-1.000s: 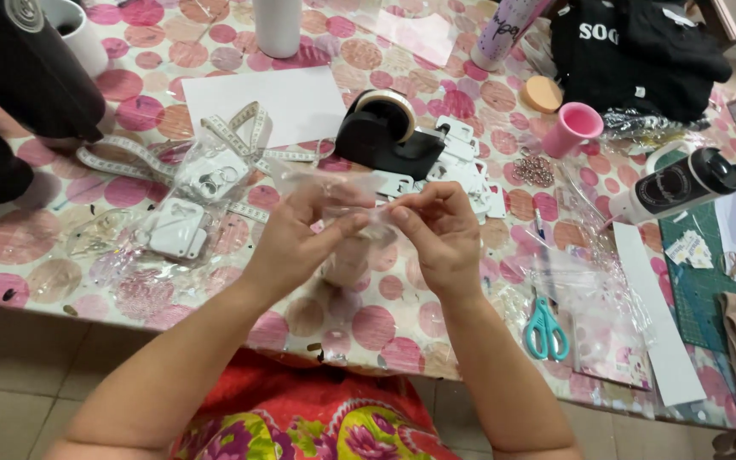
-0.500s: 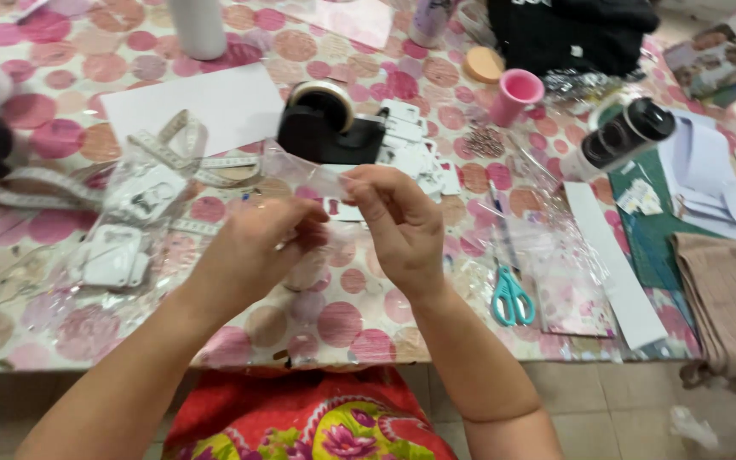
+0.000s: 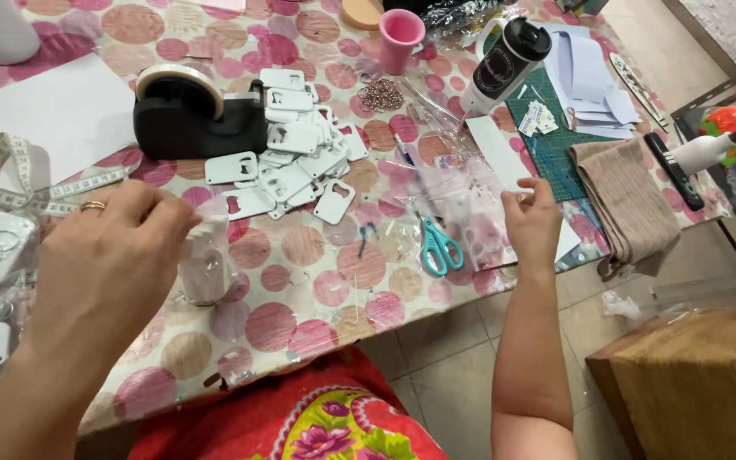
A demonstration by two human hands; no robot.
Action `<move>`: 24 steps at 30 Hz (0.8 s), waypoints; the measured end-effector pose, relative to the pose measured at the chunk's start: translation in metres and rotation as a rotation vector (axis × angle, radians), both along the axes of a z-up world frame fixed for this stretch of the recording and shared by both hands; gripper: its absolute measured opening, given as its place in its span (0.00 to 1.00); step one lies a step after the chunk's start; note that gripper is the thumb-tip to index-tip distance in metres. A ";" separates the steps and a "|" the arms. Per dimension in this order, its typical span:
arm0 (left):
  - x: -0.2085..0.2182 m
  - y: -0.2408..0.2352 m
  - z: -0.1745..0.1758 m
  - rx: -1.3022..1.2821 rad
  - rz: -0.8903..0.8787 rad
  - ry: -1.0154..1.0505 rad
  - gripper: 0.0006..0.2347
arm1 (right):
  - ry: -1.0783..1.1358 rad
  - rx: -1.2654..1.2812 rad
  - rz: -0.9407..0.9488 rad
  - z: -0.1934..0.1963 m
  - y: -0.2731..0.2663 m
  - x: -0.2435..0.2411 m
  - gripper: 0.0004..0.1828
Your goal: Assembling small plastic tags with metal rings and placing them into plastic bags.
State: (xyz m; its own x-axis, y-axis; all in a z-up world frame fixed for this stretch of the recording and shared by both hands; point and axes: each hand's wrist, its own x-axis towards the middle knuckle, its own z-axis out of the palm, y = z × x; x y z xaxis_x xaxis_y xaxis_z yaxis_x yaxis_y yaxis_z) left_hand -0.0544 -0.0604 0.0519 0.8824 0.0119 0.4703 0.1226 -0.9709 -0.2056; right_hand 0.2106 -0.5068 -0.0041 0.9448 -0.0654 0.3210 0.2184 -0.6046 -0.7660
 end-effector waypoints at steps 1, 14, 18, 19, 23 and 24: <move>0.001 0.001 -0.001 0.050 0.007 -0.056 0.05 | -0.029 -0.239 -0.050 0.001 0.001 -0.008 0.15; 0.013 0.001 0.038 -0.228 -0.067 0.352 0.15 | 0.441 -0.943 0.166 -0.006 0.042 -0.077 0.18; 0.015 0.010 0.042 -0.245 -0.061 0.286 0.11 | 0.480 -0.769 0.146 0.030 0.024 -0.089 0.16; 0.012 0.013 0.038 -0.251 -0.119 0.220 0.09 | 0.589 -0.693 0.185 0.039 0.015 -0.092 0.14; 0.011 0.016 0.037 -0.273 -0.186 0.208 0.04 | 0.721 -0.600 0.464 0.059 -0.014 -0.096 0.05; 0.012 0.014 0.039 -0.275 -0.178 0.206 0.04 | 0.719 -0.604 0.472 0.064 -0.004 -0.098 0.05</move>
